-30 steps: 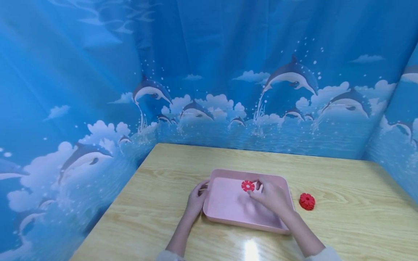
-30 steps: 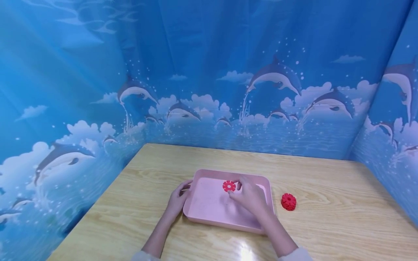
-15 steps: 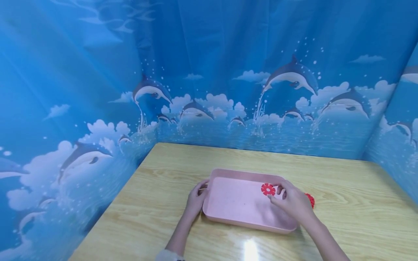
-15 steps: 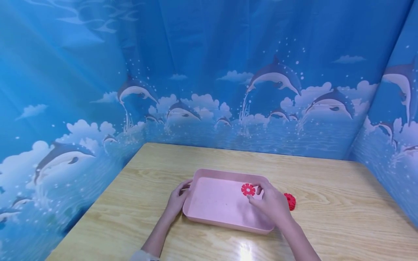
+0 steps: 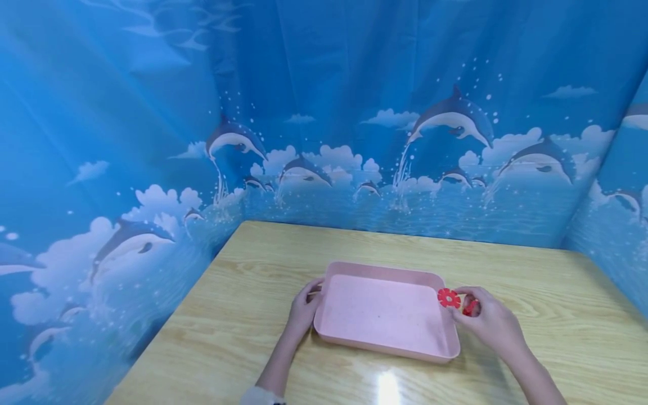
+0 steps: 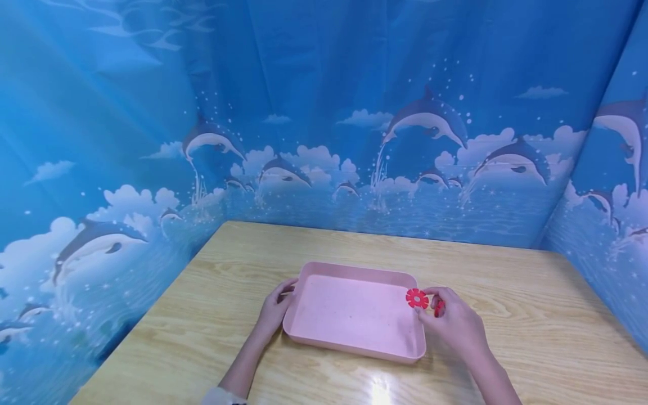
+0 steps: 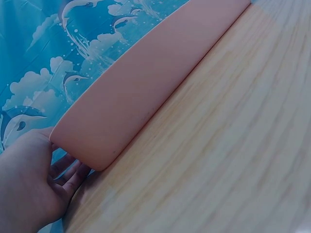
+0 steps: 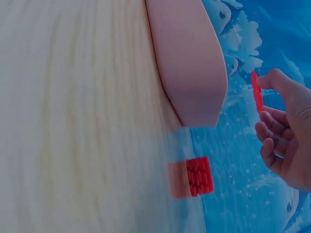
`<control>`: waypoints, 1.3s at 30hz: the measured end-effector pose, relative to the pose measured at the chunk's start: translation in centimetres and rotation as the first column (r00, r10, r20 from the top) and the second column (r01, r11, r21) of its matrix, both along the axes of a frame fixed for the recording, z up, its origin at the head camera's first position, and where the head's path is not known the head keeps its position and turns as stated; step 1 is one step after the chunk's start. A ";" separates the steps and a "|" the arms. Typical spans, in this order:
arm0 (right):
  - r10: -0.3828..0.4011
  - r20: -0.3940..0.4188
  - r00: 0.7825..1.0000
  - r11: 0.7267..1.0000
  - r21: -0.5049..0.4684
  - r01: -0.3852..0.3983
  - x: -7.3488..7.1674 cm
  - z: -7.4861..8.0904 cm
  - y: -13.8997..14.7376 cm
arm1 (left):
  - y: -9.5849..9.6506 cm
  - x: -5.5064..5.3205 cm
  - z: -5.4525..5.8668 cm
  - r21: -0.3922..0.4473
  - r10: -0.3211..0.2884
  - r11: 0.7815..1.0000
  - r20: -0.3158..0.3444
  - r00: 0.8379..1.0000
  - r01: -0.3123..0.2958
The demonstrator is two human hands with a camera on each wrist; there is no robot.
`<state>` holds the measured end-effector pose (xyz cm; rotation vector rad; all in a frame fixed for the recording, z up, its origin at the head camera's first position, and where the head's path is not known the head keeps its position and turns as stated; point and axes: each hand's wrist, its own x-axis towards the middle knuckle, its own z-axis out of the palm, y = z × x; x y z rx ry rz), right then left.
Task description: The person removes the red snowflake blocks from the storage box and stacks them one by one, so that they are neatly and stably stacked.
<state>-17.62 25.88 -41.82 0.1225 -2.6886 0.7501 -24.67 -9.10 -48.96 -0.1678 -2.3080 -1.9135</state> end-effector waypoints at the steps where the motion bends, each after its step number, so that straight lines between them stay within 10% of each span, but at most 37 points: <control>1: -0.004 -0.007 1.000 1.000 -0.001 0.004 0.1 0.0 0.3 | 0.0 0.0 0.0 0.002 0.000 1.000 0.005 1.000 0.000; 18: -0.077 -0.069 0.995 0.997 -0.019 0.076 0.5 -1.2 4.4 | 0.2 0.0 0.1 0.003 -0.009 1.000 -0.020 1.000 0.009; 25: -0.076 -0.053 0.996 0.997 -0.034 0.074 0.3 -2.0 5.4 | 0.3 1.3 2.3 0.015 -0.017 1.000 -0.013 1.000 0.017; 30: -0.077 -0.042 0.996 0.996 -0.038 0.075 0.1 -2.6 5.7 | 0.1 0.2 0.4 0.008 -0.006 1.000 -0.003 1.000 0.006; 39: -0.069 -0.005 0.998 0.996 -0.047 0.069 -0.1 -3.6 6.2 | 0.0 0.3 0.4 -0.005 -0.002 1.000 -0.006 1.000 0.001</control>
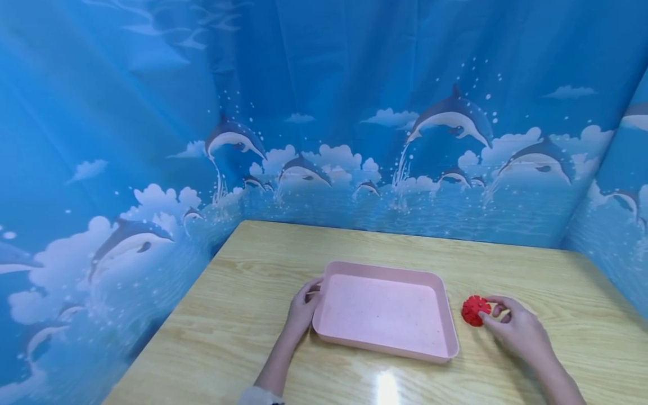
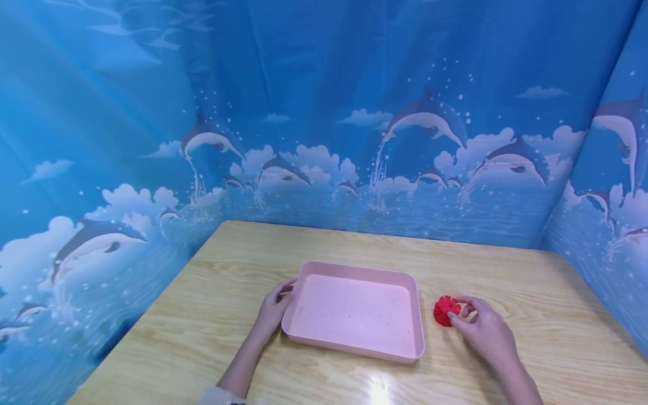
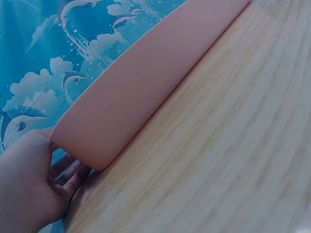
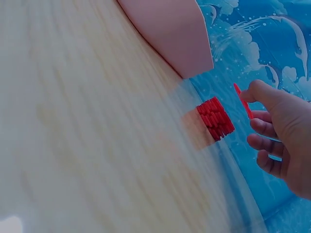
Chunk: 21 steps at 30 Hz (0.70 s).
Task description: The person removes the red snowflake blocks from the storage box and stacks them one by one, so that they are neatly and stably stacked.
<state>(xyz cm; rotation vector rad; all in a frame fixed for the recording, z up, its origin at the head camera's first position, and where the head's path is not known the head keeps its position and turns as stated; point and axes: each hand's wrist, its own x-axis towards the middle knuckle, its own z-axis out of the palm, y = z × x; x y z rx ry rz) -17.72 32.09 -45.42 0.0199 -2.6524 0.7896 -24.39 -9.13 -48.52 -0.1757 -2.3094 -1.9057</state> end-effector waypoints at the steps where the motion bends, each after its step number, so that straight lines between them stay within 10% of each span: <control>1: 0.006 0.002 1.000 1.000 -0.004 -0.006 -0.1 -0.1 0.0 | 0.0 0.0 0.0 0.000 0.001 1.000 0.006 1.000 -0.001; 21: 0.084 -0.045 0.995 0.995 -0.055 -0.086 -1.2 -1.8 0.9 | -0.1 -0.3 -0.3 -0.011 0.000 1.000 0.009 1.000 0.000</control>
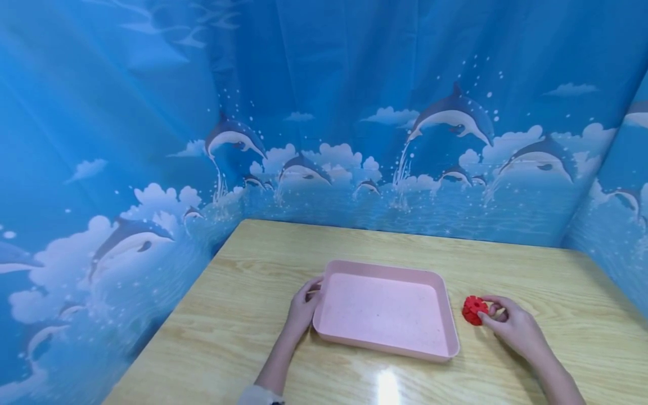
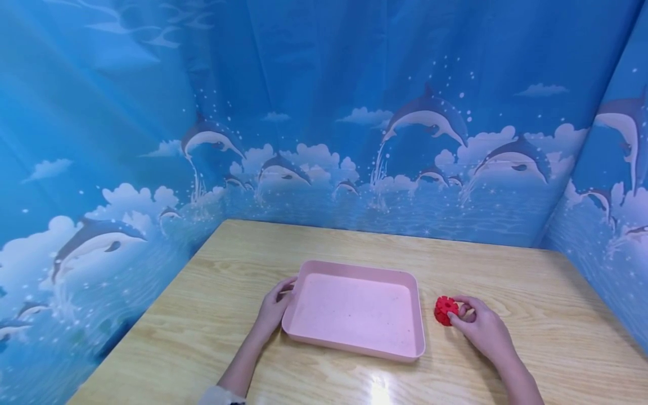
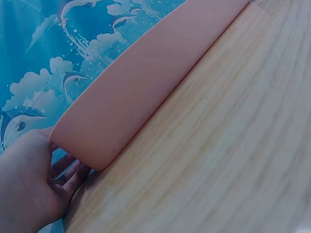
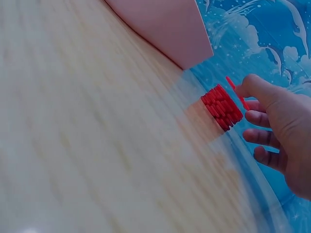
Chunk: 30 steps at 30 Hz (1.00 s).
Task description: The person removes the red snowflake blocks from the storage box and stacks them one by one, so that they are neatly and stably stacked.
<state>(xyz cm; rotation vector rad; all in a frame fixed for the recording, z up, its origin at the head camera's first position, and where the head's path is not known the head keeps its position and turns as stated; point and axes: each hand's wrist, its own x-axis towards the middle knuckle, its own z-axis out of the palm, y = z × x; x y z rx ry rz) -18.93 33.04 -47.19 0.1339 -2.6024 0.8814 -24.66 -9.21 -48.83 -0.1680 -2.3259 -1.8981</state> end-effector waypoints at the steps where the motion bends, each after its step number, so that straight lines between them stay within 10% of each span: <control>1: 0.001 -0.003 1.000 1.000 -0.001 -0.001 -0.1 -0.1 0.0 | 0.0 0.0 0.0 0.000 0.000 1.000 0.002 1.000 0.000; 30: 0.043 -0.032 0.999 0.998 -0.046 -0.044 -0.3 -1.1 0.4 | 0.0 0.0 0.1 0.004 0.004 1.000 0.022 1.000 -0.005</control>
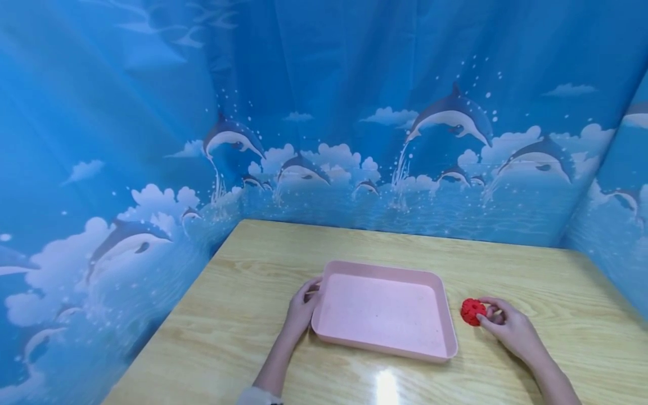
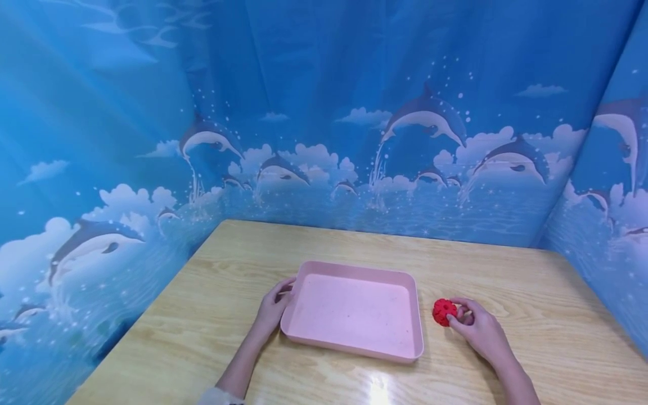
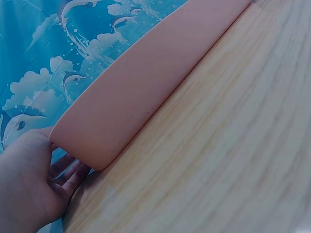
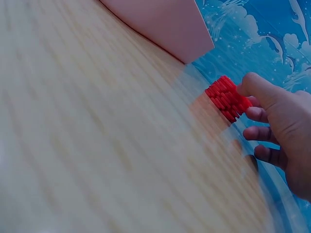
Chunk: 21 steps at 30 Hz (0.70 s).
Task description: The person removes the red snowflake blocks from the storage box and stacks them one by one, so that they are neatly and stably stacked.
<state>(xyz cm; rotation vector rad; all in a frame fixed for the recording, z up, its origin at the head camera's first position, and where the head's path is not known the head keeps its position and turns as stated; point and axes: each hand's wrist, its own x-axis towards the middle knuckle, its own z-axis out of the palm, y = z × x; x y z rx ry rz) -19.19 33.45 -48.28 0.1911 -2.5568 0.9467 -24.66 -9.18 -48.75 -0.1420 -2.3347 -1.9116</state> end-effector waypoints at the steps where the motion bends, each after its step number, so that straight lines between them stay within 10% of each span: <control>1: -0.002 0.007 1.000 1.000 0.004 0.002 0.0 0.0 0.0 | 0.0 0.0 0.0 -0.001 0.001 1.000 -0.004 1.000 -0.001; 21: 0.001 0.018 1.000 1.000 -0.021 -0.001 0.0 -0.3 0.2 | 0.0 -0.3 -0.4 0.029 -0.016 0.999 0.005 1.000 0.016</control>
